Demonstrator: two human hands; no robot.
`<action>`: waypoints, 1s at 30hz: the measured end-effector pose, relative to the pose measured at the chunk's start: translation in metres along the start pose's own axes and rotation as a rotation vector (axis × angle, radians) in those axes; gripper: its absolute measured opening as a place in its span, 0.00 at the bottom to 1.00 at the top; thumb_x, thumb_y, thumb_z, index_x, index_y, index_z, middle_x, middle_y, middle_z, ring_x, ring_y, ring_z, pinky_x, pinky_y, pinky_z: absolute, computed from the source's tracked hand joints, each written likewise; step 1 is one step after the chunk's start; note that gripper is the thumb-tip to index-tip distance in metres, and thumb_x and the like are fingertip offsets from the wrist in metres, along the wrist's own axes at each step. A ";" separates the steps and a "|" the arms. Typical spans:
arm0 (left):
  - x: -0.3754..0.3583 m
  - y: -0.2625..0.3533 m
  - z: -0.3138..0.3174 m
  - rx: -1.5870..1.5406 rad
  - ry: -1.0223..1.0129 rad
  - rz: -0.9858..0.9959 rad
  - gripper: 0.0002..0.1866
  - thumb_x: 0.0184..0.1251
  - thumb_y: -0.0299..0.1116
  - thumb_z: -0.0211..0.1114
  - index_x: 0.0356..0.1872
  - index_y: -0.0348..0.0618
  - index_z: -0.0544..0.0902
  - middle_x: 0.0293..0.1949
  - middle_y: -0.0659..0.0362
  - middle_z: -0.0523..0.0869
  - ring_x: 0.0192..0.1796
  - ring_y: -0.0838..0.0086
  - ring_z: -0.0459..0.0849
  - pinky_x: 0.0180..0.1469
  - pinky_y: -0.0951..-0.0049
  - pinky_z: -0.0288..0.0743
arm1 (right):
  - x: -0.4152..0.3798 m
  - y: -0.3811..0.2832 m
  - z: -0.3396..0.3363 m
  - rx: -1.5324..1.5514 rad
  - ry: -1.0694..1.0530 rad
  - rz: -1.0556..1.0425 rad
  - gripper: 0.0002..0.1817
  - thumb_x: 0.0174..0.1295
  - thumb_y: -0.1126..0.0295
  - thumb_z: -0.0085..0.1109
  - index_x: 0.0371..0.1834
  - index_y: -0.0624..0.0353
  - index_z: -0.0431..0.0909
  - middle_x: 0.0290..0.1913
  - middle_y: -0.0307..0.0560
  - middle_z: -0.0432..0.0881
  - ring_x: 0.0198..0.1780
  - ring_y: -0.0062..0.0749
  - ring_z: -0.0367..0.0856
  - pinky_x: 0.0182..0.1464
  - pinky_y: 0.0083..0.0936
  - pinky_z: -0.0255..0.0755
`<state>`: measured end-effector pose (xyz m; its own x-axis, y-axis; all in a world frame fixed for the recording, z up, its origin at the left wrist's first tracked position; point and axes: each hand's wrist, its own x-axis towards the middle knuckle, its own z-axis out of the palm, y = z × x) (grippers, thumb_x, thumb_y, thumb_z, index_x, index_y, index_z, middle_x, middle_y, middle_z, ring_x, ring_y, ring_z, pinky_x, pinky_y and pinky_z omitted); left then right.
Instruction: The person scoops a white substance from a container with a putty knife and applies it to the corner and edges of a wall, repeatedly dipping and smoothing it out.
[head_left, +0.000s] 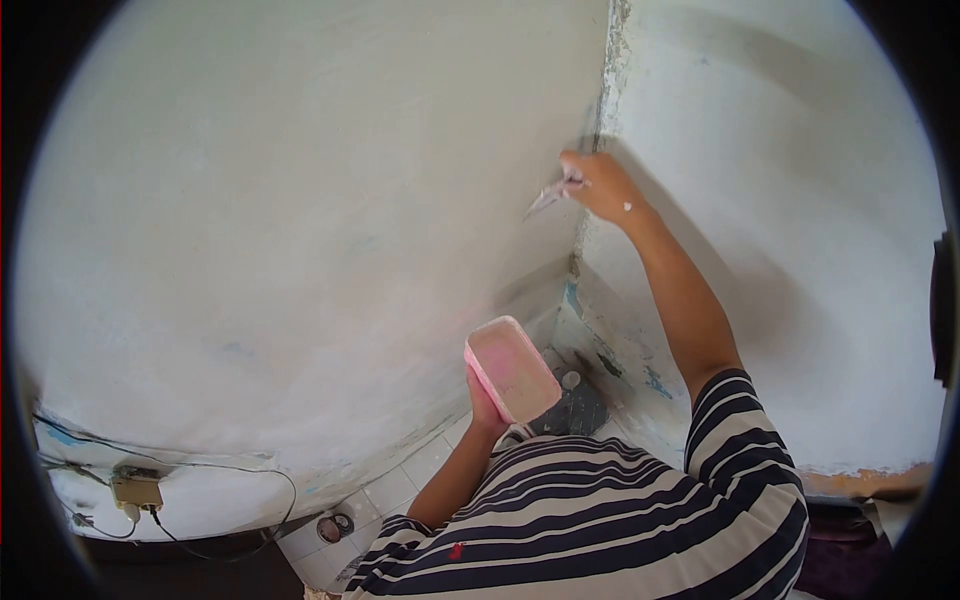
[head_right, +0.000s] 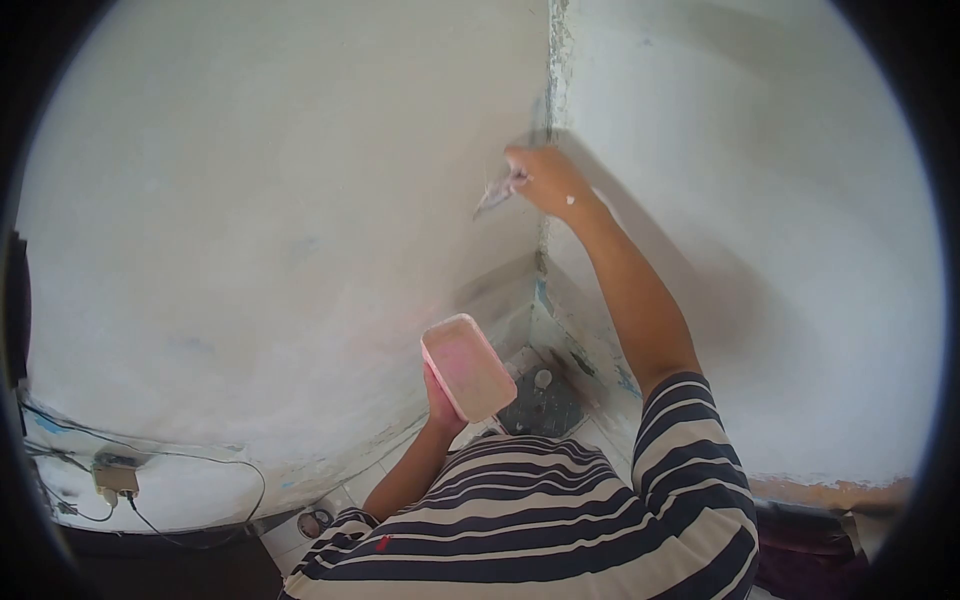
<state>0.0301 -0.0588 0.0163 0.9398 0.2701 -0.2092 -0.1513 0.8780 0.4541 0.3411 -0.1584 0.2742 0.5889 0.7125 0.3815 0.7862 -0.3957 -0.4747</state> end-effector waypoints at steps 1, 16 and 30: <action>0.000 -0.001 0.002 -0.006 0.037 0.014 0.42 0.75 0.72 0.30 0.76 0.54 0.64 0.69 0.57 0.75 0.69 0.59 0.76 0.70 0.50 0.71 | 0.008 -0.002 -0.001 0.010 0.120 -0.024 0.10 0.58 0.77 0.66 0.33 0.62 0.72 0.28 0.51 0.82 0.29 0.35 0.76 0.35 0.32 0.72; 0.004 0.003 -0.005 0.001 0.021 0.023 0.42 0.75 0.72 0.30 0.76 0.53 0.64 0.70 0.58 0.75 0.69 0.59 0.76 0.70 0.49 0.71 | -0.052 0.027 0.066 0.171 -0.024 -0.039 0.09 0.62 0.75 0.63 0.34 0.61 0.70 0.32 0.52 0.87 0.35 0.44 0.87 0.35 0.32 0.74; -0.006 0.005 -0.009 -0.022 0.082 0.015 0.42 0.75 0.72 0.29 0.76 0.54 0.64 0.71 0.58 0.74 0.70 0.58 0.75 0.71 0.49 0.70 | -0.051 0.005 -0.033 0.160 0.314 0.064 0.10 0.58 0.74 0.67 0.43 0.59 0.80 0.34 0.49 0.89 0.36 0.37 0.91 0.36 0.31 0.78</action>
<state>0.0205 -0.0522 0.0118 0.9095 0.3136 -0.2728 -0.1724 0.8818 0.4389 0.3211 -0.2157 0.2787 0.6844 0.4663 0.5605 0.7212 -0.3202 -0.6143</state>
